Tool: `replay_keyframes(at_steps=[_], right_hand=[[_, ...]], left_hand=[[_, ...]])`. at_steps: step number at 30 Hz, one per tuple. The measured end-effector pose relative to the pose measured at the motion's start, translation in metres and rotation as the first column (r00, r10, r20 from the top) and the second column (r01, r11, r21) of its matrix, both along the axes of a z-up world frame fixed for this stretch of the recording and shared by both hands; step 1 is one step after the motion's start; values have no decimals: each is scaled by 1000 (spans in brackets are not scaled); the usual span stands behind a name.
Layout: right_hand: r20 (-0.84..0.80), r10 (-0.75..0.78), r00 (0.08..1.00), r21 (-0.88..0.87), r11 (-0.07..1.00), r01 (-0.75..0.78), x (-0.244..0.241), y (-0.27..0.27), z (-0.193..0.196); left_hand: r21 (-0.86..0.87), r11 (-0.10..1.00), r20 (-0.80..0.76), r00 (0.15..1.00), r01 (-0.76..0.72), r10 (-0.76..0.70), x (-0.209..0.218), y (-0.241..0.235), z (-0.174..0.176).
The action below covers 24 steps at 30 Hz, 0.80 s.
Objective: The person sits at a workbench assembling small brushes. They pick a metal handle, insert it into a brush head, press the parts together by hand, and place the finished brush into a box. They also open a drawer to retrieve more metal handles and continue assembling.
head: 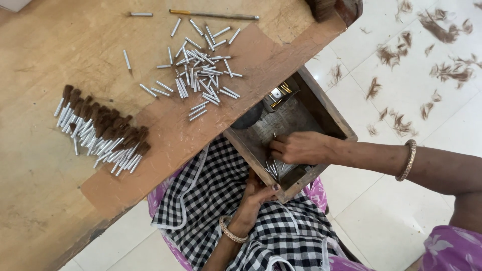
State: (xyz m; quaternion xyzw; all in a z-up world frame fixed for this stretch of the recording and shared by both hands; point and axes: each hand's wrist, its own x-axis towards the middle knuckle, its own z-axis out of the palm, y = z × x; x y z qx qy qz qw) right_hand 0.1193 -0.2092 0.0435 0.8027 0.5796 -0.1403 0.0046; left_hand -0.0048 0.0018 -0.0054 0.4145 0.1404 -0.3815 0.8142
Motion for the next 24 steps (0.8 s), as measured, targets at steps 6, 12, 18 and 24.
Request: replay_keyframes(at_steps=[6, 12, 18, 24], right_hand=[[-259, -228, 939, 80, 963, 256, 13, 2, 7], [-667, -504, 549, 37, 714, 700, 42, 3, 85], [-462, -378, 802, 411, 710, 572, 89, 38, 186], [-149, -377, 914, 531, 749, 395, 71, 66, 210]], left_hand=[[24, 999, -23, 999, 32, -31, 1, 1, 5], [39, 998, -31, 998, 55, -53, 3, 1, 5], [9, 999, -18, 999, 44, -43, 4, 4, 10], [26, 999, -53, 997, 48, -46, -4, 3, -16]])
